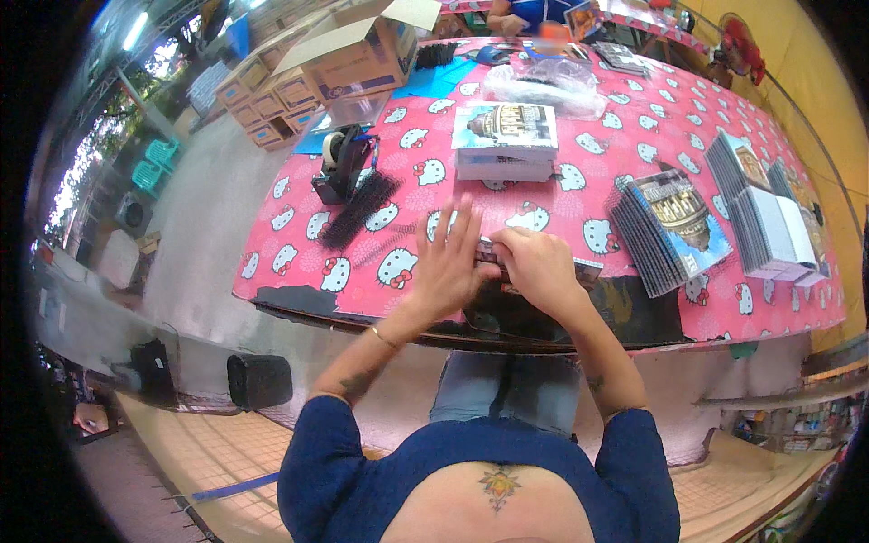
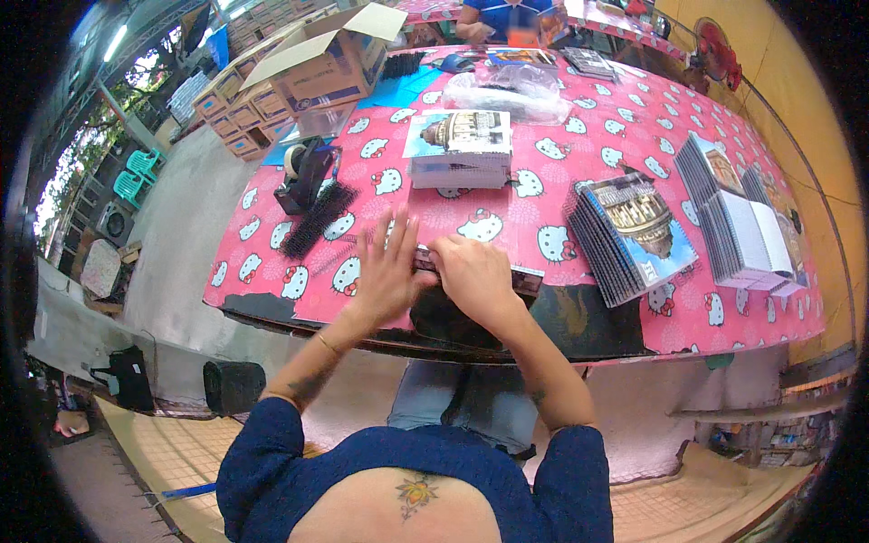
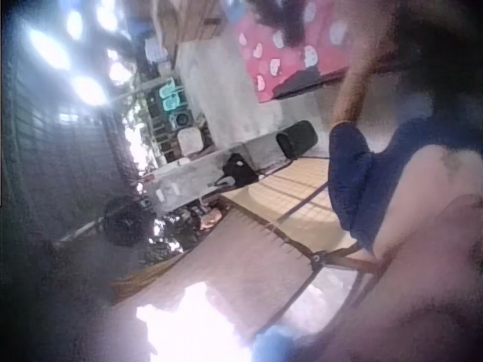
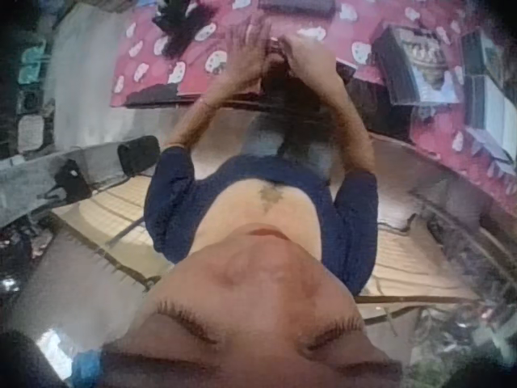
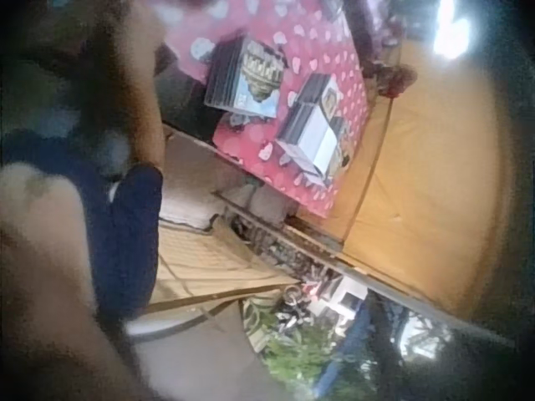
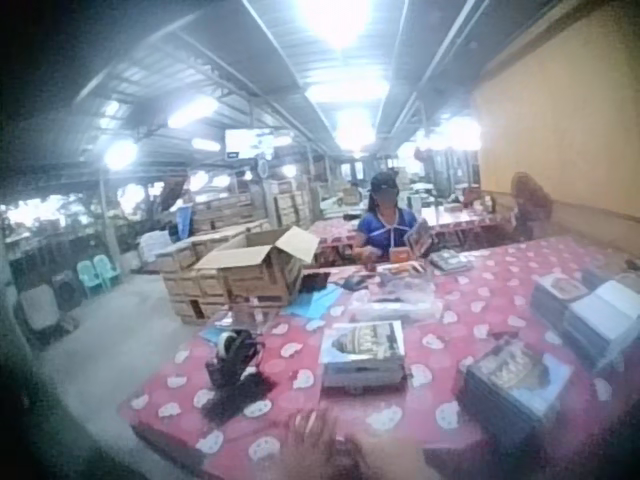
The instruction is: The person places printed sheets into a spiral-bound notebook, closes the notebook, and stacks it with others on a table.
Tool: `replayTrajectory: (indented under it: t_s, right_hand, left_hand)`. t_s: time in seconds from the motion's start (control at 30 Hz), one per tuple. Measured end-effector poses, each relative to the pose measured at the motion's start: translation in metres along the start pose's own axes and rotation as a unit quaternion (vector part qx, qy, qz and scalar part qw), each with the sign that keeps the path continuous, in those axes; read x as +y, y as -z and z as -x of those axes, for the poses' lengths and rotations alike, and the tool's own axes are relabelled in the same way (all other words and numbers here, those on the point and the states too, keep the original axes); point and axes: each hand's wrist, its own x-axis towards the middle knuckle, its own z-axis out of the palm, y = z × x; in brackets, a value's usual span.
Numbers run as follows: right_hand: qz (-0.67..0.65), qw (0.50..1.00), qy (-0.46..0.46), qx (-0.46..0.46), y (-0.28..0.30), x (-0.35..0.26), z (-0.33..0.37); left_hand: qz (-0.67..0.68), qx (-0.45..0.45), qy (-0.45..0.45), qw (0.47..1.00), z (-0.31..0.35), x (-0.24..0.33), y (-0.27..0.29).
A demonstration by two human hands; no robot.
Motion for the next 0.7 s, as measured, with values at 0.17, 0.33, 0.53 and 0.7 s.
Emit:
replayTrajectory:
  t_s: [0.17, 0.33, 0.53, 0.7]
  right_hand:
    - [-0.01, 1.0, -0.001, -0.007, 0.001, -0.002, 0.0]
    - [0.056, 0.997, 0.043, 0.038, 0.025, 0.012, 0.029]
    - [0.043, 0.998, 0.018, 0.044, 0.03, 0.025, 0.036]
    - [0.027, 0.999, 0.023, 0.018, 0.03, 0.028, 0.03]
  left_hand:
    - [-0.016, 0.024, 0.029, 0.999, 0.044, 0.025, -0.025]
    - [-0.003, -0.009, -0.003, 1.0, 0.055, 0.034, -0.026]
    - [-0.155, -0.073, -0.022, 0.985, 0.008, 0.017, -0.014]
    - [0.024, 0.023, 0.026, 0.999, -0.019, 0.023, 0.007]
